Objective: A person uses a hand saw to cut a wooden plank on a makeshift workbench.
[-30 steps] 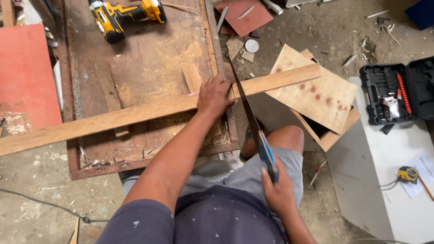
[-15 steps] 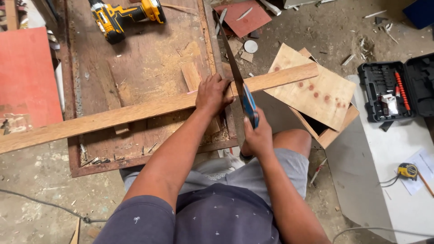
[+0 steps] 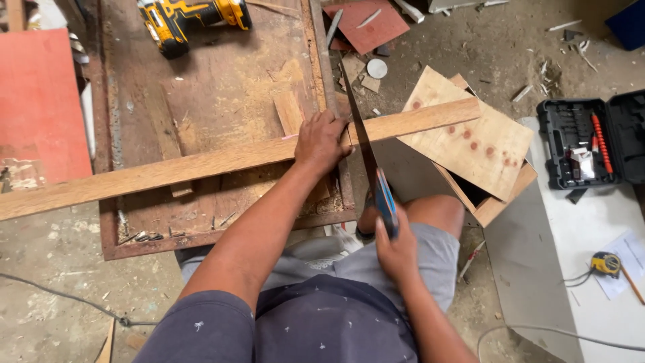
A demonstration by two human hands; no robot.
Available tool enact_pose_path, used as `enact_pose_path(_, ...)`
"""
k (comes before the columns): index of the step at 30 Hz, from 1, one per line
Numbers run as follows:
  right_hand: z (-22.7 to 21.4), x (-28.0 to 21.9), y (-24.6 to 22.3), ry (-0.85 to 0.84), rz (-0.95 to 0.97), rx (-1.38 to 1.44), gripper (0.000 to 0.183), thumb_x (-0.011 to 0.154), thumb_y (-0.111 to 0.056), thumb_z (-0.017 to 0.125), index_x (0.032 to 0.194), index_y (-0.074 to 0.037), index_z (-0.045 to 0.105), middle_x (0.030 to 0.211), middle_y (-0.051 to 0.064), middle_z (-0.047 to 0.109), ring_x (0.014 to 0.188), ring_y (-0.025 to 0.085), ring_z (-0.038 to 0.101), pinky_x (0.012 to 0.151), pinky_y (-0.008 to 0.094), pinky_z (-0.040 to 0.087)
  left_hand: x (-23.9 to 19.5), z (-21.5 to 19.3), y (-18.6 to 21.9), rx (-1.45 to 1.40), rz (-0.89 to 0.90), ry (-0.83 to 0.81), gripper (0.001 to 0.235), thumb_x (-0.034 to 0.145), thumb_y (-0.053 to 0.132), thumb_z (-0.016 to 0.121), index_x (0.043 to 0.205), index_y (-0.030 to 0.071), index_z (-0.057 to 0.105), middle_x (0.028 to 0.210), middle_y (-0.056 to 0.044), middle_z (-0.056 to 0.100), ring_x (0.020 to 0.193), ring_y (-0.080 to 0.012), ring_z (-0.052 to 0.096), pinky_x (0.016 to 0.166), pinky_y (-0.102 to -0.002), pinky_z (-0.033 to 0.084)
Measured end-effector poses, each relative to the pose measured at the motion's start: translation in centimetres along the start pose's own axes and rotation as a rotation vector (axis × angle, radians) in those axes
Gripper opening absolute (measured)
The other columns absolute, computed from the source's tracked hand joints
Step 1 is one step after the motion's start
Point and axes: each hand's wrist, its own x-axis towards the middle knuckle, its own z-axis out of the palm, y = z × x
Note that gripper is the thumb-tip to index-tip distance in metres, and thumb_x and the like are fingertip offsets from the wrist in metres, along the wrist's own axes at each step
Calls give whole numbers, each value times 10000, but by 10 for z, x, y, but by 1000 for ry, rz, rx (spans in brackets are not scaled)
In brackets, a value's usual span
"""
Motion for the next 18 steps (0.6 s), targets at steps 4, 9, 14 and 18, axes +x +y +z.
enact_pose_path(4,24,67,-36,87,-73,185,411,947,-262,671,1355,-237,637,1074,227,730,1030,420,697,826,497,533,4,26,-23,112,178,146,607,699,409,890,1230,212,672,1043,-37,555,1063,-299,569,847,-461,485)
enact_pose_path(9,-4,17,-25,44,21,118,444,932,-279,691,1372,-279,631,1102,227,731,1061,446,685,845,528,535,5,28,-24,98,188,127,606,712,411,880,1242,205,671,1051,-48,564,1073,-304,568,860,-459,481)
enact_pose_path(14,-49,-92,22,-22,332,-59,442,890,-343,716,1327,-400,678,978,150,780,908,326,743,767,454,545,5,21,-19,77,172,170,589,706,413,864,1217,185,679,1042,-63,566,1064,-309,566,874,-484,475)
enact_pose_path(18,-49,-63,-7,4,328,-36,460,883,-296,729,1337,-337,666,918,191,758,799,320,712,688,410,551,6,30,-24,77,172,167,607,698,427,869,1228,208,669,1066,-53,567,1087,-297,559,885,-483,472)
